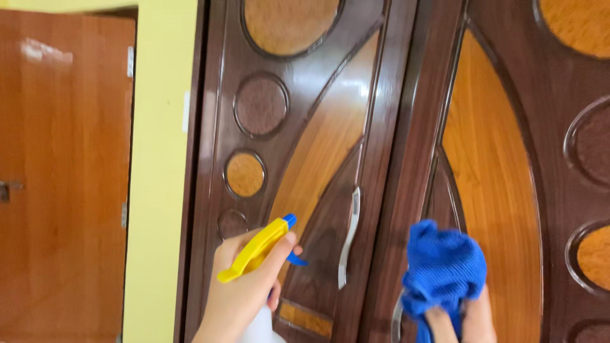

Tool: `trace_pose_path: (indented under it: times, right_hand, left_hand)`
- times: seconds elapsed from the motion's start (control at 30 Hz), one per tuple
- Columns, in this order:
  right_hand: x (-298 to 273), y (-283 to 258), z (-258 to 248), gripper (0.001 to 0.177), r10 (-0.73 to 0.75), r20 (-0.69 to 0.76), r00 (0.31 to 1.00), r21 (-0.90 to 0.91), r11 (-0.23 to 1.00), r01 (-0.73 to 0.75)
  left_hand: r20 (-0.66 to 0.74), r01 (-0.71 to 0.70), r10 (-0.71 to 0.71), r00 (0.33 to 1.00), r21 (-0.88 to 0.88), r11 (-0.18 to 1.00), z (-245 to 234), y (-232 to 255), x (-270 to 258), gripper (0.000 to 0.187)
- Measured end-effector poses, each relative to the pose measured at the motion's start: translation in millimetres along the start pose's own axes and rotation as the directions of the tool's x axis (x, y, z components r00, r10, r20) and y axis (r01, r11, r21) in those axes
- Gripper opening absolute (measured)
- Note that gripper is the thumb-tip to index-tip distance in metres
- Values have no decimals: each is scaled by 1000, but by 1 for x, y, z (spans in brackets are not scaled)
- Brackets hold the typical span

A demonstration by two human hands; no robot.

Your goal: The person sprays a cleaning solution onto a wooden cabinet and wipes the surface with a blue cloth. They systematically clean the panels and handles of the cabinet.

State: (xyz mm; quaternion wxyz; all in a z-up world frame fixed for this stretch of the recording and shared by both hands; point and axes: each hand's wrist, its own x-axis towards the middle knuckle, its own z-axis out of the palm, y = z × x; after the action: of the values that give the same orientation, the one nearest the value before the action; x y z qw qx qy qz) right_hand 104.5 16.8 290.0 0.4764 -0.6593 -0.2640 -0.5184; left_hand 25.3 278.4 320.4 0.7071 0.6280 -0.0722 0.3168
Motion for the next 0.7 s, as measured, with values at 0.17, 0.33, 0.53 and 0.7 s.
trace_pose_path:
  times: [0.17,0.33,0.53,0.7]
  right_hand:
    - [51,-51,20,61,-453,-112,885,-419,829,371]
    - [144,-71,82,61,-628,-14,778,-644,601,474]
    - [199,-44,157,72,-504,-55,862,-807,531,259]
    - [190,-22,177,75,-558,-136,819,-892,428,144]
  left_hand:
    - [78,-214,210,975,48,976,0,47,40,29]
    - [127,-351,347,929,10,936,3,92,101,30]
    - [191,-406,427,884,-144,903,-1,129,202,19]
    - [189,-394,430,883,-202,897,-5,156,269,16]
